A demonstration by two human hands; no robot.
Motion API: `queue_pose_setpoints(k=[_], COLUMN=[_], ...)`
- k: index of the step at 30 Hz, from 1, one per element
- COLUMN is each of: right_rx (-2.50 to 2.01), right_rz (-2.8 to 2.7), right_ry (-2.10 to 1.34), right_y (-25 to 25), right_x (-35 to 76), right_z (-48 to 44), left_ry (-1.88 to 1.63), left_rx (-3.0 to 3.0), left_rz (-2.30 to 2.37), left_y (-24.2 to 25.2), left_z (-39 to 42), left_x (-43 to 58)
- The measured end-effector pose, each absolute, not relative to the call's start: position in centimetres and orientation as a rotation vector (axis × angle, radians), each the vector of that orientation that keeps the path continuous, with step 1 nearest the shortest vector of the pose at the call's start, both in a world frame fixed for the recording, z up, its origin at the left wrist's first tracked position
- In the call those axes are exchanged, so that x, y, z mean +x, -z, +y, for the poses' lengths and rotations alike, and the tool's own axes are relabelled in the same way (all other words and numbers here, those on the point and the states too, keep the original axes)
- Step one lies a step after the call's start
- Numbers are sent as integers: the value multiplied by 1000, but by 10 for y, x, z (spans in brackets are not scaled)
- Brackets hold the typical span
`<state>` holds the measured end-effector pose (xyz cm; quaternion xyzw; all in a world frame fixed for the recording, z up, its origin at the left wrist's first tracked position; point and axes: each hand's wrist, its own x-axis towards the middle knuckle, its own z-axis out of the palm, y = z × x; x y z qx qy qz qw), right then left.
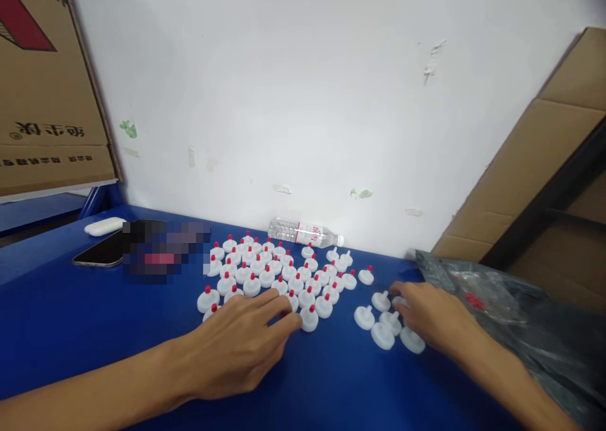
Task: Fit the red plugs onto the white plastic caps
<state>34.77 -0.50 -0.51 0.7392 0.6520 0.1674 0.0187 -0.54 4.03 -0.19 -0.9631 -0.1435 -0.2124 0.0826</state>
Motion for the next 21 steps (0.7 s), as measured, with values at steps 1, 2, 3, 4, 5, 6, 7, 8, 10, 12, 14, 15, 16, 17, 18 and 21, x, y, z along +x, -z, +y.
queue_pose_setpoints(k=[1, 2, 3, 4, 5, 6, 7, 8, 10, 12, 14, 15, 16, 17, 18, 21], right_rx=[2298, 2302, 2308, 2320, 2339, 2360, 2377, 2377, 2268, 2015, 1732, 1605, 1499, 1421, 1370, 1355], right_rz=[2038, 2050, 2056, 2065, 2089, 2143, 2232, 2358, 2675, 2938, 3134, 3204, 3259, 3292, 3309, 3306], right_ry=[-544, -571, -600, -632, -662, -691, -719, -744, -786, -802, -820, -831, -845, -854, -866, -896], right_y=[4, 2, 0, -3, -7, -10, -14, -16, -20, -20, -19, -18, -16, -15, -13, -10], right_x=[348, 348, 348, 346, 343, 339, 333, 327, 311, 295, 279, 272, 266, 261, 256, 247], right_z=[-4, -3, -2, -1, -1, 0, -1, -2, -6, -12, -20, -24, -27, -30, -33, -38], left_ry=[643, 656, 675, 699, 726, 757, 791, 830, 905, 968, 1011, 1030, 1052, 1071, 1091, 1155], left_rx=[-2871, -2864, -2858, -2851, -2843, -2836, -2831, -2825, -2811, -2793, -2785, -2789, -2793, -2798, -2797, -2762], left_rz=[-428, -427, -417, -404, -392, -382, -376, -375, -384, -396, -402, -395, -379, -360, -340, -301], left_y=[2, 2, 2, 2, 2, 3, 3, 4, 5, 6, 5, 5, 5, 4, 4, 4], left_z=[40, 41, 41, 41, 42, 42, 43, 43, 44, 44, 43, 43, 42, 42, 41, 40], left_x=[-5, -5, -5, -5, -5, -5, -5, -5, -5, -5, -6, -6, -6, -6, -6, -5])
